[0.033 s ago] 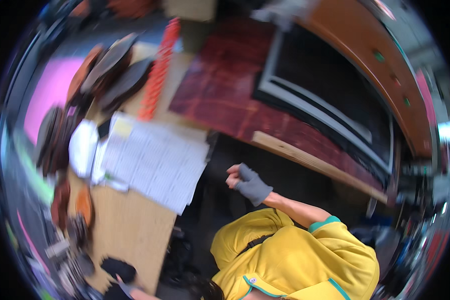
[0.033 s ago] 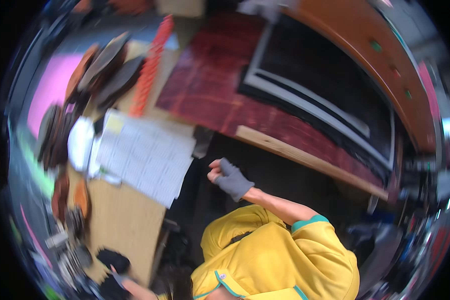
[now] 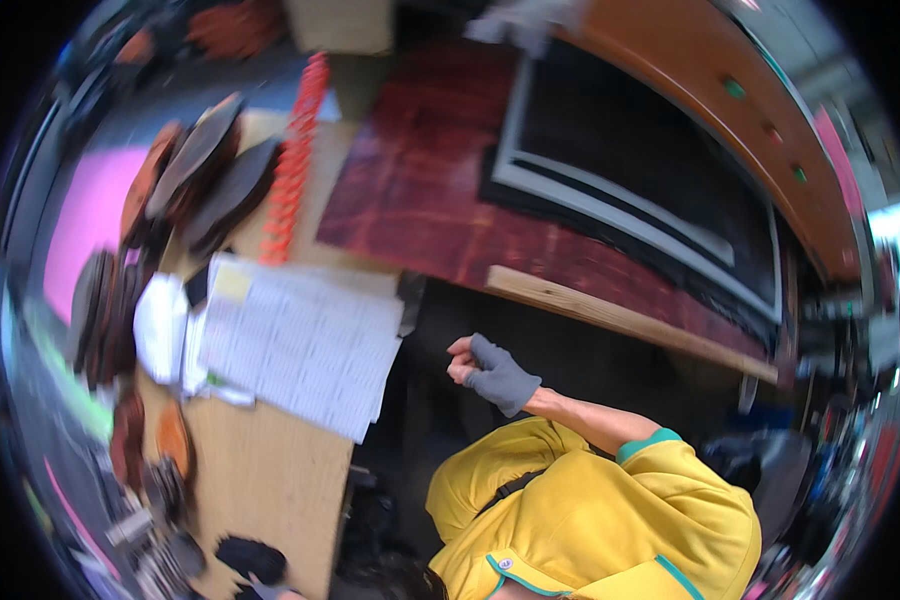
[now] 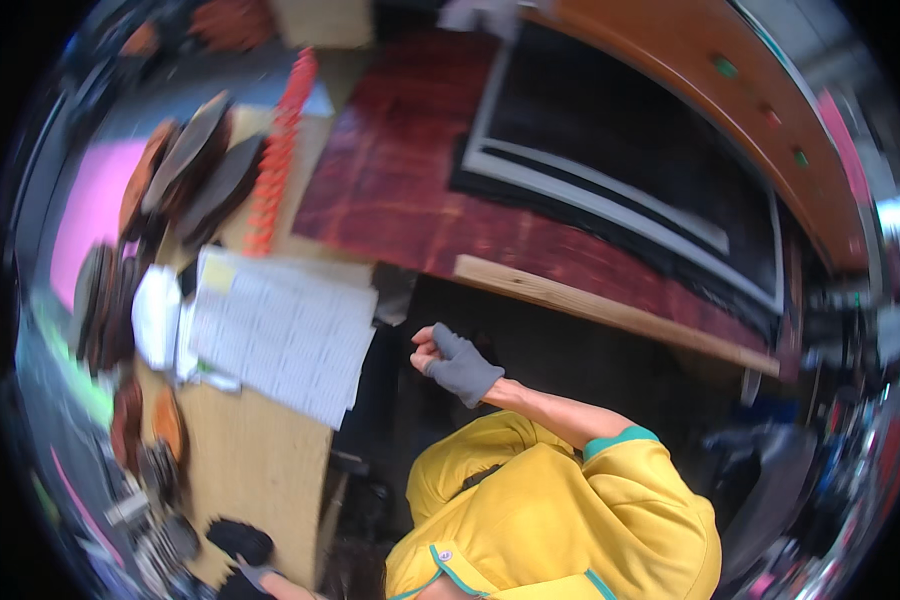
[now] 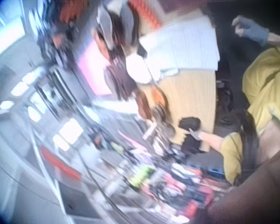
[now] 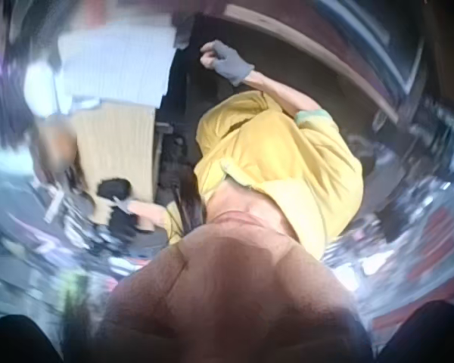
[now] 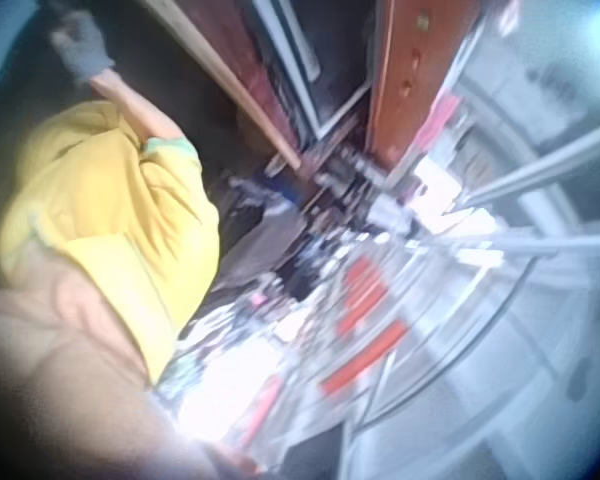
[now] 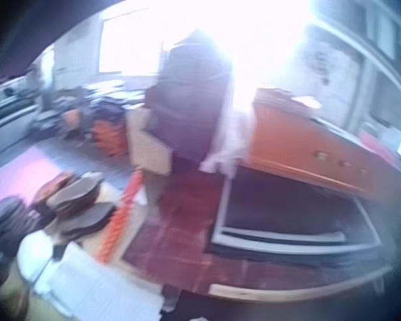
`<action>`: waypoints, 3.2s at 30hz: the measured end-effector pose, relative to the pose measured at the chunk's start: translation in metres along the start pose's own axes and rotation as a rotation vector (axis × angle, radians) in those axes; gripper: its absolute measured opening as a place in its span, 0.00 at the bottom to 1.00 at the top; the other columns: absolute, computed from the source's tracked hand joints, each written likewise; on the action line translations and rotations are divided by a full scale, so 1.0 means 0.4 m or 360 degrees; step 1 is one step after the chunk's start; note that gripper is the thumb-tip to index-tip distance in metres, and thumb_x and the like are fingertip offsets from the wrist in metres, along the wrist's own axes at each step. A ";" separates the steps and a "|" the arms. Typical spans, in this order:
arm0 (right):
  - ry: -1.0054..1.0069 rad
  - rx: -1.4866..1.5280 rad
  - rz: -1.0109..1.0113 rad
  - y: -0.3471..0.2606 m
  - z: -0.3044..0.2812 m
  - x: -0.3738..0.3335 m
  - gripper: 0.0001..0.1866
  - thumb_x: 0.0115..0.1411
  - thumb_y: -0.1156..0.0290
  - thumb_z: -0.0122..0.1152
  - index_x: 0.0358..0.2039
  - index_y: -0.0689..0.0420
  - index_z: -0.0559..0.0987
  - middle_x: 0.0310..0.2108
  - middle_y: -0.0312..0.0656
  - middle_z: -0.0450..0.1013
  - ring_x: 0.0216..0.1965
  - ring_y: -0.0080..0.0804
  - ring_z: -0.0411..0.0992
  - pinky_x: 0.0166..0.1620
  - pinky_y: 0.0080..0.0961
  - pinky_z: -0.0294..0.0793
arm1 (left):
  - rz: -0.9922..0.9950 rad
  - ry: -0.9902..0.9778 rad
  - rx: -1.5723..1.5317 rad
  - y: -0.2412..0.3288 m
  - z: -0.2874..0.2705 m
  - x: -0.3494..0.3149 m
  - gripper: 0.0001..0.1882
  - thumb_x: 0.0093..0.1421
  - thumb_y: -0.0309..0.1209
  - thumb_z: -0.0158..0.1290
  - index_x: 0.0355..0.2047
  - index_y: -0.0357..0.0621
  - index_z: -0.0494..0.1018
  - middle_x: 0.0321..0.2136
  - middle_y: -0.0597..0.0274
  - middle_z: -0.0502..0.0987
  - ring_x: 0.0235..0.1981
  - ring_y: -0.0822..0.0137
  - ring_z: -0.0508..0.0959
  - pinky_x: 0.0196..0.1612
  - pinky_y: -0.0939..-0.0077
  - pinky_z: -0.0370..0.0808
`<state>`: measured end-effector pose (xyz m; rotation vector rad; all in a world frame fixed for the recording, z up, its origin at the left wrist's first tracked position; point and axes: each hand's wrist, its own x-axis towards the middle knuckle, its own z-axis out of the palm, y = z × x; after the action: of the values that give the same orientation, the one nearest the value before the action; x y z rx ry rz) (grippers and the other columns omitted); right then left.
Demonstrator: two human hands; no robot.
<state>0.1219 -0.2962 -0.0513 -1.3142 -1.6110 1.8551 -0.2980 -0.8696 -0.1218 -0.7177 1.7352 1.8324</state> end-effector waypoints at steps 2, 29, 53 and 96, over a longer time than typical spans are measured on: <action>0.0091 0.0016 -0.0069 0.014 -0.041 -0.033 0.15 0.63 0.73 0.61 0.48 0.60 0.72 0.34 0.37 0.74 0.36 0.21 0.73 0.43 0.22 0.74 | 0.0737 0.0983 0.1475 -0.017 0.087 0.025 0.26 0.58 0.39 0.59 0.53 0.38 0.70 0.56 0.51 0.70 0.56 0.58 0.70 0.53 0.59 0.72; 0.0942 0.1422 -0.1003 0.025 -1.295 -0.232 0.28 0.53 0.86 0.55 0.56 0.64 0.69 0.53 0.51 0.70 0.52 0.43 0.71 0.60 0.37 0.70 | 0.3199 -0.2200 0.1745 -0.973 2.056 -1.359 0.36 0.52 0.47 0.64 0.56 0.42 0.67 0.53 0.51 0.69 0.57 0.49 0.68 0.57 0.52 0.63; 0.1551 -0.1244 -0.0430 -0.027 -1.414 -0.040 0.58 0.36 0.53 0.78 0.65 0.64 0.59 0.55 0.59 0.68 0.56 0.52 0.68 0.58 0.40 0.69 | 0.1737 -0.2222 0.1022 -0.999 2.092 -1.330 0.08 0.60 0.31 0.60 0.37 0.41 0.79 0.28 0.61 0.75 0.32 0.63 0.72 0.41 0.73 0.69; -0.0083 -0.2512 -0.1307 -0.435 -1.062 0.266 0.50 0.29 0.79 0.76 0.58 0.49 0.67 0.59 0.41 0.67 0.65 0.42 0.61 0.72 0.47 0.48 | 0.2613 -0.1707 0.1482 -0.618 1.982 -0.861 0.20 0.58 0.26 0.50 0.51 0.36 0.70 0.55 0.45 0.70 0.57 0.46 0.70 0.60 0.51 0.64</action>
<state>0.3600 0.0824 0.0972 -0.6078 -3.0533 -0.1008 0.0985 -0.0679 -0.0320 2.1239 1.8889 1.0957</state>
